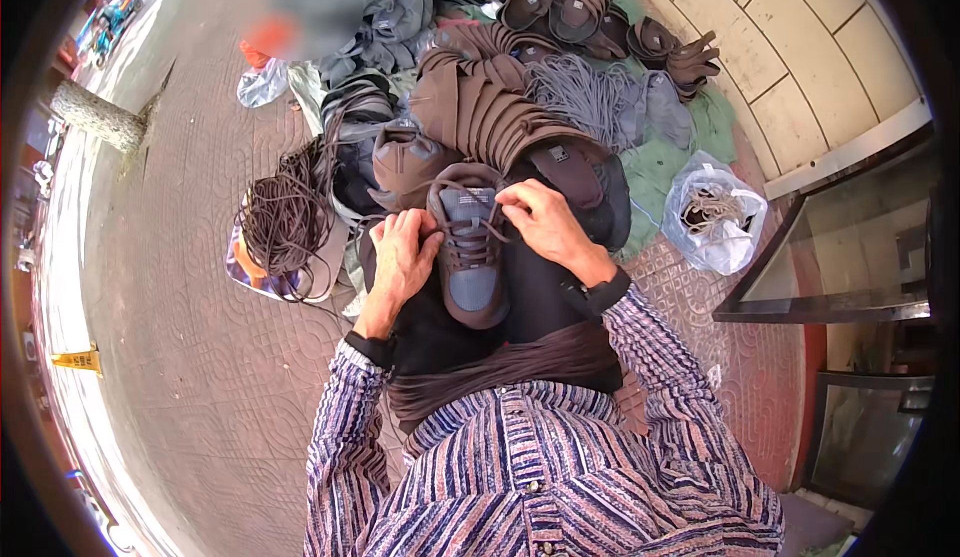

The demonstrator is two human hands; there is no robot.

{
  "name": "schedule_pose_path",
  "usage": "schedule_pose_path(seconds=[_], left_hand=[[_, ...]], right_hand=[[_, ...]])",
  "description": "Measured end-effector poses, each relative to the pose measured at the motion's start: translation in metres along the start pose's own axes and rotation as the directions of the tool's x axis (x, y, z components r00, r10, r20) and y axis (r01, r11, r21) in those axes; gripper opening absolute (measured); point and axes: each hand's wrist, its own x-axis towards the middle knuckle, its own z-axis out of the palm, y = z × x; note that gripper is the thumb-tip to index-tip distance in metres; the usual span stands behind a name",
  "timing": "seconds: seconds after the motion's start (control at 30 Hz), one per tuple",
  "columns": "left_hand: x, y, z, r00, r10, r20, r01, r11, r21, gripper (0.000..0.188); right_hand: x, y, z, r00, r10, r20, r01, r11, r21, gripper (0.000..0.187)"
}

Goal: Lacing and tying shoelaces on newly manufactured shoe uppers.

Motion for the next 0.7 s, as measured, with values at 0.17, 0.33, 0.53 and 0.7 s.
schedule_pose_path(seconds=[0.17, 0.33, 0.53, 0.7], left_hand=[[0.008, 0.016, -0.022, 0.958, -0.210, 0.194, 0.190, 0.975, 0.115, 0.018], [0.015, 0.012, -0.031, 0.952, -0.184, 0.247, 0.187, 0.982, 0.011, 0.019], [0.019, 0.020, -0.046, 0.930, -0.177, 0.322, 0.241, 0.955, -0.172, 0.016], [0.017, 0.004, -0.065, 0.941, -0.089, 0.327, 0.173, 0.956, -0.237, 0.012]], right_hand=[[0.001, 0.013, -0.007, 0.996, -0.044, 0.075, 0.054, 0.990, -0.133, 0.010], [0.031, 0.001, 0.021, 0.988, -0.117, 0.103, 0.143, 0.943, -0.300, 0.019], [0.080, 0.031, 0.026, 0.939, -0.071, 0.336, 0.120, 0.985, -0.126, 0.025], [0.131, -0.010, -0.005, 0.967, 0.179, 0.183, -0.255, 0.710, 0.656, 0.021]])
